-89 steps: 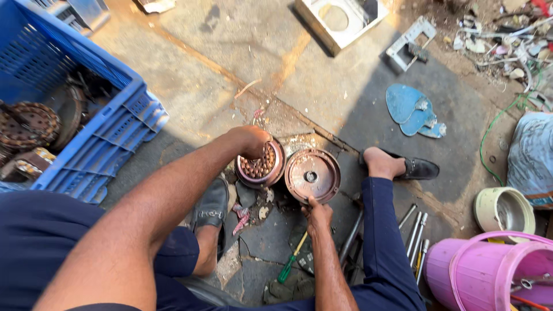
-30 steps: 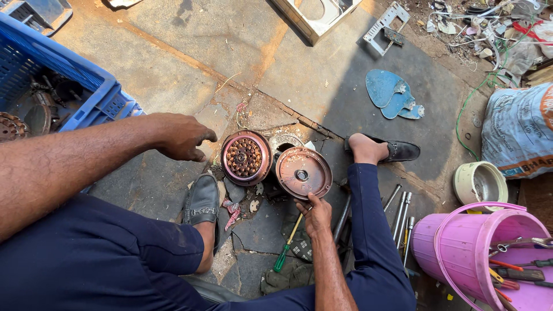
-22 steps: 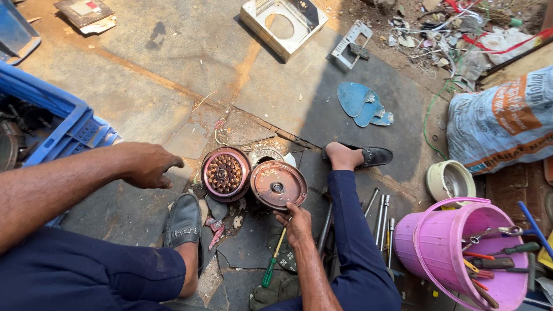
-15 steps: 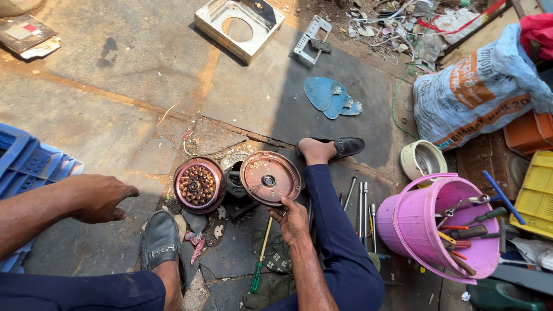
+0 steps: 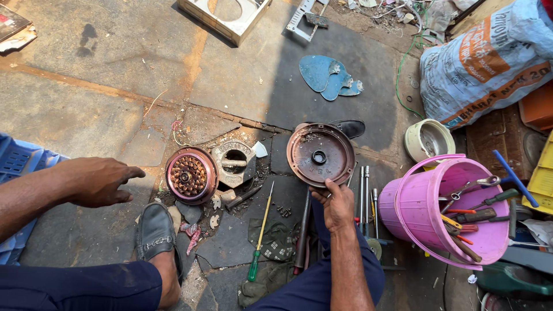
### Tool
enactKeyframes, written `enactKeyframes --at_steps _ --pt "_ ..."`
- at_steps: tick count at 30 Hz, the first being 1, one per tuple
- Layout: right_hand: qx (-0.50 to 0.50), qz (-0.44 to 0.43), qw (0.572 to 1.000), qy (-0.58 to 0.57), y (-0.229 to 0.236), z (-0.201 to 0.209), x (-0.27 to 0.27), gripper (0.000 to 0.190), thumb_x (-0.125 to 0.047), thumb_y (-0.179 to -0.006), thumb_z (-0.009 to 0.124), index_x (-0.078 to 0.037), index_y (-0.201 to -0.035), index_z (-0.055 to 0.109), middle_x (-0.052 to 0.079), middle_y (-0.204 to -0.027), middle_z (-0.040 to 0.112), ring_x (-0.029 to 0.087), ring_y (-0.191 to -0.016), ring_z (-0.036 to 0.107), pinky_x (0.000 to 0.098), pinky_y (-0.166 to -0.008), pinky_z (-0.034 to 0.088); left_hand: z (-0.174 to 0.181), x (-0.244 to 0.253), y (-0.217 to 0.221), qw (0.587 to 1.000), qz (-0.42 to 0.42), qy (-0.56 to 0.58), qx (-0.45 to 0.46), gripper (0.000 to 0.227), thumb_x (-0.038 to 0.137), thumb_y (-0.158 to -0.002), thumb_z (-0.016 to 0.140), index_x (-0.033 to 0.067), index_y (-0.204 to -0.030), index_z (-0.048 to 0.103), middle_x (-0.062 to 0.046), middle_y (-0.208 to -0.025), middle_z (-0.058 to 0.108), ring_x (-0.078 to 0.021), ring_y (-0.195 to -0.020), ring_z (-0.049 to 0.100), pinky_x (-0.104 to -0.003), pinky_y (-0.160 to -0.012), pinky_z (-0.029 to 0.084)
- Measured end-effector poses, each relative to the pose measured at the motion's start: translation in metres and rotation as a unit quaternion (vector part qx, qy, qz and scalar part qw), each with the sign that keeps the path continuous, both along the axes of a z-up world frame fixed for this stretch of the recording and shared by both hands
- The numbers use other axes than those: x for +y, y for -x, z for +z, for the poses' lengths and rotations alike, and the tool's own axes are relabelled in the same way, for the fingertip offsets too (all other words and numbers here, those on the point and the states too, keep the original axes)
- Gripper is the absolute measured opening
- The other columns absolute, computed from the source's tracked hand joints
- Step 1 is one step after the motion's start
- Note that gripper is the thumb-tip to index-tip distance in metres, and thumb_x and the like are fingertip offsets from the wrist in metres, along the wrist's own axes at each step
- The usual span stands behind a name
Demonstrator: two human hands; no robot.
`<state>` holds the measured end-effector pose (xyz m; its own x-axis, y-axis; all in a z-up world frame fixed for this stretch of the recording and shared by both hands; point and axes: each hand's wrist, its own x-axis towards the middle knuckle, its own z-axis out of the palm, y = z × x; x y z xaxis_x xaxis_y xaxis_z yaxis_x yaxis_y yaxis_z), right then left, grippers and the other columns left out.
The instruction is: The person uses a screwdriver to remove screws from a circular motor housing, then separates the casing to reveal the internal copper windings. The person places the separated parts on the floor.
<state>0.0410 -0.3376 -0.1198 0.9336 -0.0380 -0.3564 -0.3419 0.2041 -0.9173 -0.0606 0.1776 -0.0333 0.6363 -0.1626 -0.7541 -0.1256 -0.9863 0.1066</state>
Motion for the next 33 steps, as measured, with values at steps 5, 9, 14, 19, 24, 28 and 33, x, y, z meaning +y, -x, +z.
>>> enactKeyframes --at_steps 5,9,14,19,24,28,33 --pt "0.09 0.031 0.994 -0.051 -0.036 -0.077 0.056 0.024 -0.015 -0.098 0.062 0.009 -0.101 0.062 0.019 -0.089 0.072 0.029 -0.075 0.075 0.0353 -0.065 0.063 0.014 0.0 -0.001 1.0 0.023 0.01 -0.008 0.066 0.046 -0.094 0.064 0.0159 -0.149 0.043 -0.011 -0.139 0.064 -0.0284 -0.132 0.061 -0.042 -0.112 0.049" --pt "0.113 0.04 0.993 0.011 -0.079 -0.128 0.136 0.021 -0.013 -0.097 0.063 0.008 -0.096 0.061 0.015 -0.085 0.07 0.028 -0.071 0.076 0.0363 -0.06 0.061 0.016 0.003 0.007 0.999 0.029 0.023 -0.006 0.067 0.043 -0.093 0.067 0.0134 -0.149 0.044 -0.013 -0.138 0.063 -0.0304 -0.131 0.061 -0.043 -0.111 0.049" --pt "0.108 0.059 0.989 -0.082 -0.151 -0.119 0.253 0.029 -0.013 -0.105 0.067 0.012 -0.107 0.051 0.014 -0.087 0.055 0.036 -0.08 0.073 0.0461 -0.075 0.066 0.017 0.003 0.008 0.998 0.045 0.04 -0.001 0.065 0.038 -0.093 0.068 0.0141 -0.149 0.045 -0.016 -0.134 0.065 -0.0321 -0.125 0.064 -0.044 -0.108 0.05" --pt "0.061 0.155 0.975 -0.146 -0.156 -0.078 0.304 0.058 -0.007 -0.103 0.045 -0.008 -0.156 0.022 0.013 -0.151 0.046 0.034 -0.13 0.057 0.0526 -0.109 0.048 0.027 0.004 0.007 0.998 0.046 0.039 -0.004 0.066 0.038 -0.094 0.068 0.0144 -0.15 0.043 -0.016 -0.134 0.064 -0.0316 -0.124 0.064 -0.045 -0.107 0.051" --pt "-0.001 0.275 0.959 -0.073 -0.086 -0.075 0.259 0.052 -0.009 -0.104 0.051 0.004 -0.152 0.039 0.021 -0.148 0.057 0.028 -0.129 0.063 0.0408 -0.108 0.05 0.018 0.001 0.009 0.997 0.032 0.066 -0.011 0.064 0.038 -0.092 0.069 0.0178 -0.148 0.046 -0.013 -0.134 0.065 -0.0308 -0.125 0.064 -0.045 -0.107 0.052" --pt "0.026 0.275 0.96 -0.042 -0.028 -0.091 0.214 0.047 -0.013 -0.103 0.056 0.006 -0.145 0.049 0.019 -0.133 0.068 0.026 -0.116 0.069 0.0366 -0.099 0.055 0.016 -0.005 0.007 0.997 0.028 0.072 -0.003 0.068 0.042 -0.091 0.07 0.0206 -0.15 0.043 -0.014 -0.133 0.065 -0.0305 -0.124 0.064 -0.044 -0.109 0.05" --pt "0.061 0.213 0.975 0.032 0.027 -0.12 0.178 0.043 -0.015 -0.099 0.061 0.005 -0.137 0.056 0.018 -0.125 0.072 0.024 -0.107 0.072 0.034 -0.091 0.057 0.018 0.001 0.012 0.998 0.014 0.057 -0.023 0.065 0.042 -0.093 0.069 0.0188 -0.149 0.046 -0.014 -0.132 0.067 -0.0319 -0.123 0.065 -0.045 -0.106 0.052"
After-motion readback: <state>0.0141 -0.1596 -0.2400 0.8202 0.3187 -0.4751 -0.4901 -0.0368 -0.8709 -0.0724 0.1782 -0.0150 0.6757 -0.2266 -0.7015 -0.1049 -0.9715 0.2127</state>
